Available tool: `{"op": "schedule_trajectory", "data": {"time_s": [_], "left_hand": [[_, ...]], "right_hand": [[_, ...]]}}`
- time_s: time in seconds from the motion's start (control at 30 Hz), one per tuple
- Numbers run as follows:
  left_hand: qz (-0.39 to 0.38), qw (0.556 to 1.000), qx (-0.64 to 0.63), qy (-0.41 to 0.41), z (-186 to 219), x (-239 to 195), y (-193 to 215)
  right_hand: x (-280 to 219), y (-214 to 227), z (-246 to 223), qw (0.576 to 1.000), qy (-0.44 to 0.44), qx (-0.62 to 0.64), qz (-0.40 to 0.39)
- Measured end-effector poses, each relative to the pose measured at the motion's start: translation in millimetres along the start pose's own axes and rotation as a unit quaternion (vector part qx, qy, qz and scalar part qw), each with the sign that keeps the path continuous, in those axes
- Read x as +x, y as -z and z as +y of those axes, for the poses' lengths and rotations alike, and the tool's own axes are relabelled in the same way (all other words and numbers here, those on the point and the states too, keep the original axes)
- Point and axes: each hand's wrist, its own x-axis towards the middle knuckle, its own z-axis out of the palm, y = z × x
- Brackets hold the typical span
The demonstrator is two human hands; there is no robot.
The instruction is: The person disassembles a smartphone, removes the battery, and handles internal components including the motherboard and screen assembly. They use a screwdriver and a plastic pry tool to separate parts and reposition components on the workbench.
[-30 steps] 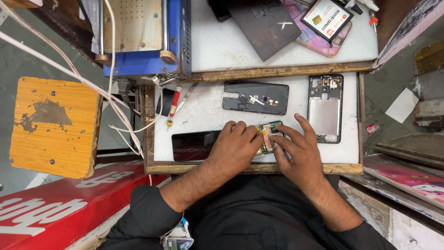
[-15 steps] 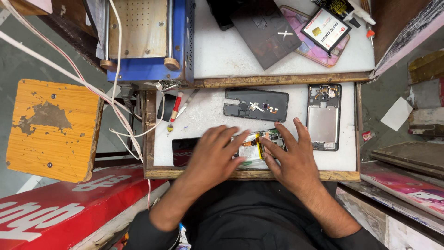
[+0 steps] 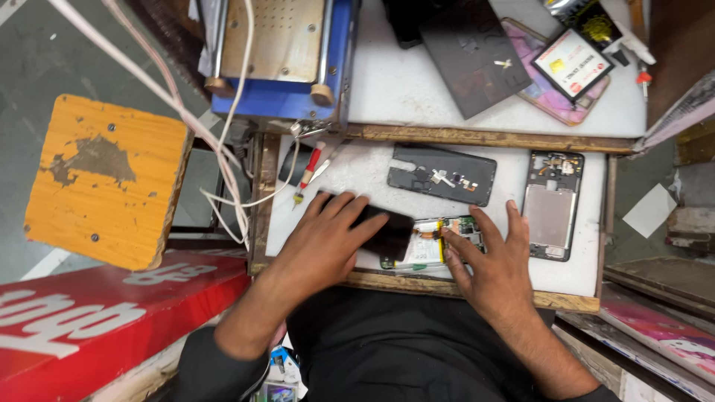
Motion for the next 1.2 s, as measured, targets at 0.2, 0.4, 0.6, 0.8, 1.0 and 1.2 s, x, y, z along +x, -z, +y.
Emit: {"op": "schedule_trajectory", "data": {"time_s": [0.2,0.4,0.6,0.8,1.0,1.2], "left_hand": [[0.047,0.996,0.074,-0.028,-12.8,44.6,-2.1],[0.172,0.977,-0.102,0.073,-8.8,-28.5,12.3],[0.427,0.827,-0.012,0.365,-53.6,-100.7,5.7],[0.329,0.814,-0.095,0.470,-94.7,-117.4,-12.2],[0.414,0.850,0.009,0.326,-49.8,-102.4,-10.6],[0.392,0.871,-0.054,0.290,-50.0,-2.0,-12.8]], "right_hand": [[-0.6,4.1,-4.4,1.000,-0.005,0.004,0.007],[1.5,6.9,-7.9,1.000,-0.012,0.020,0.018],[-0.4,5.3,-6.2,0.998,-0.004,0.052,0.031],[-10.6,2.0,0.9,0.986,0.021,0.128,0.102],[-20.9,-5.7,11.4,0.979,0.012,0.154,0.134],[-21.5,-3.3,10.5,0.979,0.000,0.148,0.137]]}}
